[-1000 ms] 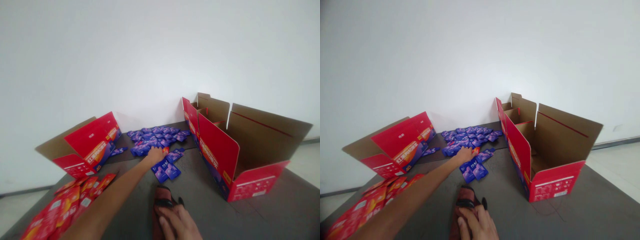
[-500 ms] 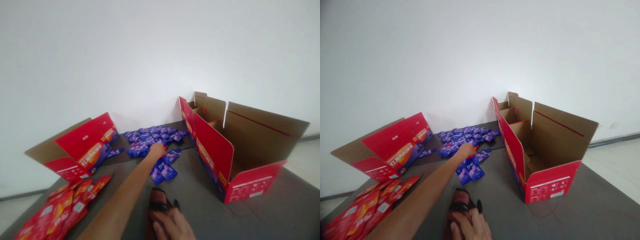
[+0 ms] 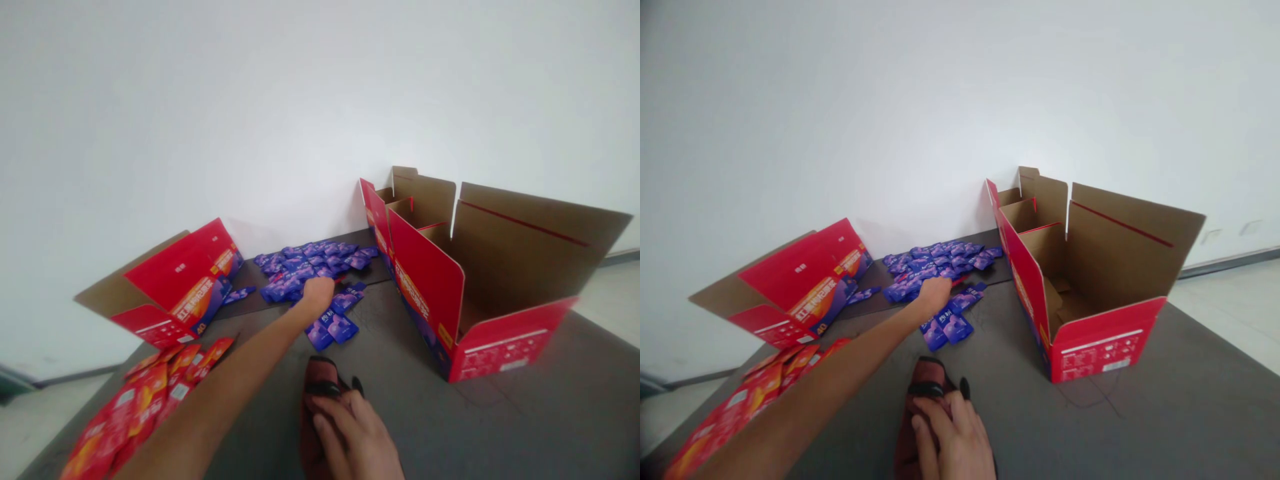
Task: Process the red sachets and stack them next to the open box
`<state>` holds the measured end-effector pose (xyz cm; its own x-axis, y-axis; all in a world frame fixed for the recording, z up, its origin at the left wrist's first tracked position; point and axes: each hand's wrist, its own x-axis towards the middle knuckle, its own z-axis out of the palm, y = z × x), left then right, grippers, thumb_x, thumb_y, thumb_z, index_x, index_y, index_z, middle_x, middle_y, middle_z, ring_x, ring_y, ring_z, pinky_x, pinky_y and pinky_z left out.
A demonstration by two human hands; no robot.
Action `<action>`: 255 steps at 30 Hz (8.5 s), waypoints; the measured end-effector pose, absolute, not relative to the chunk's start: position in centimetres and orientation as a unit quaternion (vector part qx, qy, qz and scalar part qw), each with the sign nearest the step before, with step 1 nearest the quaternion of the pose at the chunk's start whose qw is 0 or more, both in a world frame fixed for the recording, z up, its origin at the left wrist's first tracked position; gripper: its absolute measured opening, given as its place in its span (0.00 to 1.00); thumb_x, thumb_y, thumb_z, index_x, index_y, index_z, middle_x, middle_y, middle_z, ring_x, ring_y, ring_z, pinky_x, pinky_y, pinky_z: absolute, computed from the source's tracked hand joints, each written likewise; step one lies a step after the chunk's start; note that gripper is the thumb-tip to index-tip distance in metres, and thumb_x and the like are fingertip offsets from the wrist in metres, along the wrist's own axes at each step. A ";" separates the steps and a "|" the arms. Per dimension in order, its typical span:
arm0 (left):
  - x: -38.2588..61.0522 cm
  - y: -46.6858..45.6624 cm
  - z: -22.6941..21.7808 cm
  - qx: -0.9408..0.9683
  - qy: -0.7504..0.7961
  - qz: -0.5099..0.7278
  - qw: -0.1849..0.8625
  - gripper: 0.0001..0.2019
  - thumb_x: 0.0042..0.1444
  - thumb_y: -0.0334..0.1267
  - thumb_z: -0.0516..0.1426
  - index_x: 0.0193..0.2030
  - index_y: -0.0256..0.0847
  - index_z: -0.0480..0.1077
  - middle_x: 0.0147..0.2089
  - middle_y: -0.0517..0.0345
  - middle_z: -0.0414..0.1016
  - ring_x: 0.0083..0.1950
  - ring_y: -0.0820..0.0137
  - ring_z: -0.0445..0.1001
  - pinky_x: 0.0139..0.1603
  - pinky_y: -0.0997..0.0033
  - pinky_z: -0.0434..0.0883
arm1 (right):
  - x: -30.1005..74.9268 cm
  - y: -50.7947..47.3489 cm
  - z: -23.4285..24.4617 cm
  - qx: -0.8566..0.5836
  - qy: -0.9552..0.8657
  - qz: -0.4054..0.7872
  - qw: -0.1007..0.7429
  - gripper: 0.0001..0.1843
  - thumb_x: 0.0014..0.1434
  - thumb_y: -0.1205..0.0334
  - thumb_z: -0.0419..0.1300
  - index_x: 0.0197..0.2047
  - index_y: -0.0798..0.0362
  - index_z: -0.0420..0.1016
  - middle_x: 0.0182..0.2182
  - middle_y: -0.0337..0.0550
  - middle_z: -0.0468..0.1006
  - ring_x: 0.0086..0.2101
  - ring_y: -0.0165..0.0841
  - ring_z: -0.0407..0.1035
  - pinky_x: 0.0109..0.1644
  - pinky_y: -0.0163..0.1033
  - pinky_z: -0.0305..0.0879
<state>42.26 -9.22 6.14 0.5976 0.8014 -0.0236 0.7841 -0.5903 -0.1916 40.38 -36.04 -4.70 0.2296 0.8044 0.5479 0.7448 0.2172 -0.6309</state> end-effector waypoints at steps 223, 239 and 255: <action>14.0 -34.5 -5.4 -0.883 -0.263 -0.386 -0.047 0.15 0.68 0.50 0.60 0.39 0.41 0.79 0.38 0.56 0.85 0.40 0.64 0.83 0.51 0.59 0.70 | 33.6 -33.3 4.6 -0.472 -0.870 0.010 0.143 0.14 0.71 0.55 0.60 0.57 0.38 0.79 0.47 0.41 0.79 0.46 0.35 0.71 0.48 0.40 0.63; 14.2 -34.4 -5.5 -0.877 -0.263 -0.398 -0.058 0.15 0.68 0.51 0.60 0.44 0.41 0.79 0.40 0.56 0.85 0.43 0.64 0.83 0.50 0.60 0.71 | 33.4 -32.8 4.5 -0.502 -0.851 0.002 0.155 0.15 0.72 0.52 0.57 0.57 0.38 0.80 0.47 0.42 0.79 0.46 0.36 0.71 0.49 0.40 0.65; 14.1 -34.4 -5.3 -0.887 -0.259 -0.379 -0.058 0.15 0.67 0.50 0.60 0.50 0.42 0.79 0.49 0.54 0.85 0.50 0.62 0.83 0.52 0.58 0.72 | 34.0 -31.3 4.8 -0.551 -0.819 -0.002 0.160 0.18 0.73 0.54 0.55 0.61 0.39 0.77 0.49 0.44 0.78 0.47 0.36 0.73 0.52 0.40 0.67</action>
<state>14.10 -34.44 -5.31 0.5794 0.5024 0.6417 0.4149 -0.8596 0.2983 33.98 -31.28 4.79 -0.3414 0.9022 0.2637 0.9036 0.3923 -0.1722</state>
